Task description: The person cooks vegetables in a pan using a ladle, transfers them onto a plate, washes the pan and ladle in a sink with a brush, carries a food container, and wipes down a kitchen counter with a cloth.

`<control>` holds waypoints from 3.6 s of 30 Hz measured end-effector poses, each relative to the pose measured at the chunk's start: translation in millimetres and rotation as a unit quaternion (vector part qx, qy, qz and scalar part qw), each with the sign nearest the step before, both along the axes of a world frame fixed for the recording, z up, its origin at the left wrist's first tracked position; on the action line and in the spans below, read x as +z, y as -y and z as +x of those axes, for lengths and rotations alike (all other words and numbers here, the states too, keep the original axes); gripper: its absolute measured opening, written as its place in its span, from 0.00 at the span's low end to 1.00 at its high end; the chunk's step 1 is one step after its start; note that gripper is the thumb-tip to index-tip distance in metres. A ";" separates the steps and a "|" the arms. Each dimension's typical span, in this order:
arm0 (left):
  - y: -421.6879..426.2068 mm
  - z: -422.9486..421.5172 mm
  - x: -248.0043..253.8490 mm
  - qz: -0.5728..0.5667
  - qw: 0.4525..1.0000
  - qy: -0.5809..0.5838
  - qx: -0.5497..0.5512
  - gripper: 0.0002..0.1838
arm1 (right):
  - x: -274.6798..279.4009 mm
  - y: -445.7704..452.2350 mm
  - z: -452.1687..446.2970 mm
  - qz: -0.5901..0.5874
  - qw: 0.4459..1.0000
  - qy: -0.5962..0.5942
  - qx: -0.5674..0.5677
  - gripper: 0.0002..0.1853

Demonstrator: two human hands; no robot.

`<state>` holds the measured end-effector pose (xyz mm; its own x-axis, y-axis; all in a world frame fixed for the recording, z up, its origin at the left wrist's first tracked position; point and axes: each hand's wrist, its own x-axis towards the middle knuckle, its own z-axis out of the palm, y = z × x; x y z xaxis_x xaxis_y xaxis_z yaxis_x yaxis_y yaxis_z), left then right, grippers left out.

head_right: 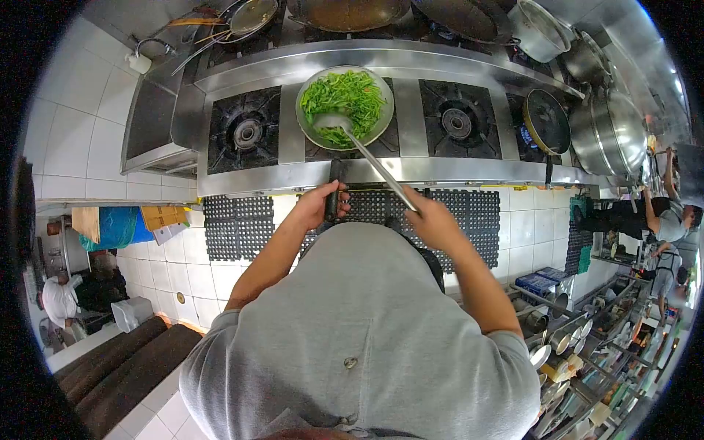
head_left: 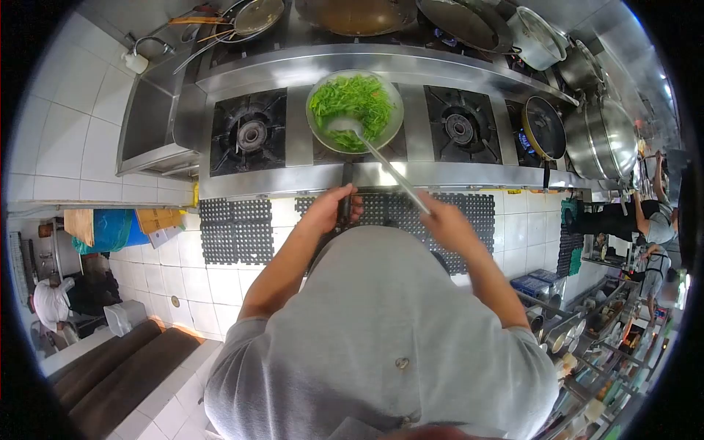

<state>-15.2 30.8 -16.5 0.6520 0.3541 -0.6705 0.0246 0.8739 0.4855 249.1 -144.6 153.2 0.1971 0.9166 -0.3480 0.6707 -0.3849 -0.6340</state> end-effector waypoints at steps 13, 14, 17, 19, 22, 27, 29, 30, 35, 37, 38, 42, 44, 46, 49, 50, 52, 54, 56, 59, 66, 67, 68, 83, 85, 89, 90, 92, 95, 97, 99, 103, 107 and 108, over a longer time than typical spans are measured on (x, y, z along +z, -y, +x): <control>5.7 -7.9 -1.7 -0.035 0.999 0.029 0.004 0.23 | -9.6 19.0 -2.0 0.034 0.999 0.012 0.006 0.33; 5.1 -7.4 -2.3 -0.034 0.999 0.030 0.007 0.23 | -20.0 29.1 7.8 0.078 0.997 -0.006 0.015 0.34; 9.3 -7.8 -6.7 -0.035 0.999 0.029 0.011 0.22 | 0.0 7.0 6.5 -0.029 0.998 0.046 -0.012 0.34; 10.1 -5.4 -8.0 -0.032 0.999 0.030 0.009 0.22 | -41.6 -3.6 -4.7 0.017 0.994 0.105 -0.016 0.34; 7.5 -6.2 -2.6 -0.034 0.999 0.022 0.001 0.21 | -52.7 -11.7 -26.7 0.070 0.995 0.023 -0.063 0.33; 8.6 -6.8 -1.2 -0.028 0.999 0.032 0.006 0.20 | 7.6 7.6 3.0 0.043 0.998 -0.035 -0.013 0.32; 10.2 -8.2 -3.2 -0.021 0.999 0.032 0.010 0.20 | 8.2 -1.3 7.9 0.002 0.997 0.021 -0.075 0.32; 11.0 -7.3 -3.5 -0.012 0.999 0.035 0.012 0.20 | 1.3 -12.2 7.4 -0.018 0.994 0.059 -0.085 0.32; 10.7 -8.3 0.1 -0.007 0.999 0.029 0.014 0.22 | -39.2 -9.5 1.9 0.044 0.990 0.107 -0.082 0.34; 7.9 -7.5 0.0 -0.001 1.000 0.026 0.017 0.22 | -10.6 16.8 -1.6 0.061 0.997 0.039 -0.023 0.34; 7.1 -7.8 1.0 -0.002 0.999 0.035 0.021 0.23 | -5.4 26.2 1.8 0.044 0.998 0.045 -0.017 0.34; 9.2 -7.1 8.7 0.000 0.999 0.025 0.035 0.24 | -4.7 23.3 -8.8 0.027 0.998 0.013 -0.063 0.34; 10.1 -5.3 9.2 0.003 0.999 0.020 0.033 0.24 | -43.6 0.4 -18.6 0.087 0.987 -0.011 -0.133 0.34; 9.2 -5.4 8.3 0.006 0.999 0.013 0.034 0.24 | -64.1 -33.9 -39.0 0.100 0.982 -0.031 -0.157 0.34; 8.8 -6.3 6.7 0.011 1.000 0.021 0.014 0.23 | -98.9 -56.9 -44.0 0.112 0.976 -0.096 -0.161 0.35; 8.2 -5.8 6.7 0.012 1.000 0.019 0.013 0.22 | -108.7 -58.2 -42.9 0.115 0.973 -0.140 -0.142 0.35; 4.5 -2.9 8.1 0.016 1.000 0.018 0.010 0.22 | -71.0 -40.3 -24.1 0.066 0.994 -0.057 -0.070 0.35; 3.5 -2.4 10.4 0.009 1.000 0.005 0.004 0.22 | -39.8 -8.0 7.5 0.037 0.995 0.089 0.033 0.35; 2.9 -1.6 9.8 0.011 1.000 0.008 0.007 0.22 | -7.2 18.1 27.9 0.042 0.983 0.168 0.062 0.35; 7.6 -1.1 6.5 0.011 1.000 0.009 0.013 0.22 | 21.7 39.8 43.8 0.036 0.983 0.168 0.067 0.35; 9.1 -0.4 0.0 0.014 1.000 0.007 0.015 0.21 | -32.8 -16.1 1.6 0.001 0.986 0.163 0.016 0.34; 10.5 -3.0 -0.6 0.015 1.000 0.004 0.016 0.21 | -38.4 -21.3 -5.3 -0.015 0.987 0.157 -0.006 0.34; 9.1 -2.7 0.2 0.018 1.000 0.007 0.016 0.21 | -50.6 -9.0 0.2 0.056 0.984 0.167 0.009 0.33; 14.1 -2.8 -4.9 -0.001 0.999 0.022 0.036 0.21 | -45.9 -40.2 -4.4 0.091 0.990 -0.045 -0.095 0.31; 11.6 -2.2 -6.6 -0.001 0.999 0.019 0.033 0.22 | -20.6 -27.7 2.2 0.021 0.998 -0.005 -0.063 0.31; 11.3 -2.5 -13.1 -0.026 0.998 0.038 0.043 0.22 | 54.8 14.6 35.8 -0.011 0.996 0.073 0.042 0.31; 11.6 -2.3 -10.0 -0.028 0.998 0.024 0.046 0.22 | 73.7 19.2 44.2 -0.021 0.997 0.068 0.043 0.31; 11.1 -2.9 -9.8 -0.033 0.998 0.024 0.047 0.22 | 92.5 24.5 56.1 0.006 0.996 0.046 0.071 0.31; 13.1 -5.0 -3.7 -0.025 0.999 0.024 0.036 0.22 | 71.4 4.3 50.6 -0.053 0.991 0.101 0.071 0.30; 12.9 -3.2 -0.3 -0.008 0.999 0.023 0.035 0.22 | 29.0 -15.2 30.7 -0.055 0.989 0.126 0.050 0.31; 14.7 -3.1 0.9 -0.006 0.999 0.021 0.037 0.23 | -0.6 -16.5 16.2 -0.053 0.986 0.153 0.035 0.31; 12.1 -7.3 2.2 -0.003 0.999 0.027 0.043 0.23 | 30.6 -0.3 18.8 -0.040 0.990 0.133 0.008 0.31; 12.2 -7.4 -6.0 -0.008 0.999 0.028 0.041 0.22 | 57.7 21.1 43.4 0.019 0.994 0.092 0.048 0.30; 12.4 -5.8 -6.1 -0.006 0.999 0.033 0.042 0.22 | 58.7 25.3 43.1 0.075 0.989 0.113 0.058 0.30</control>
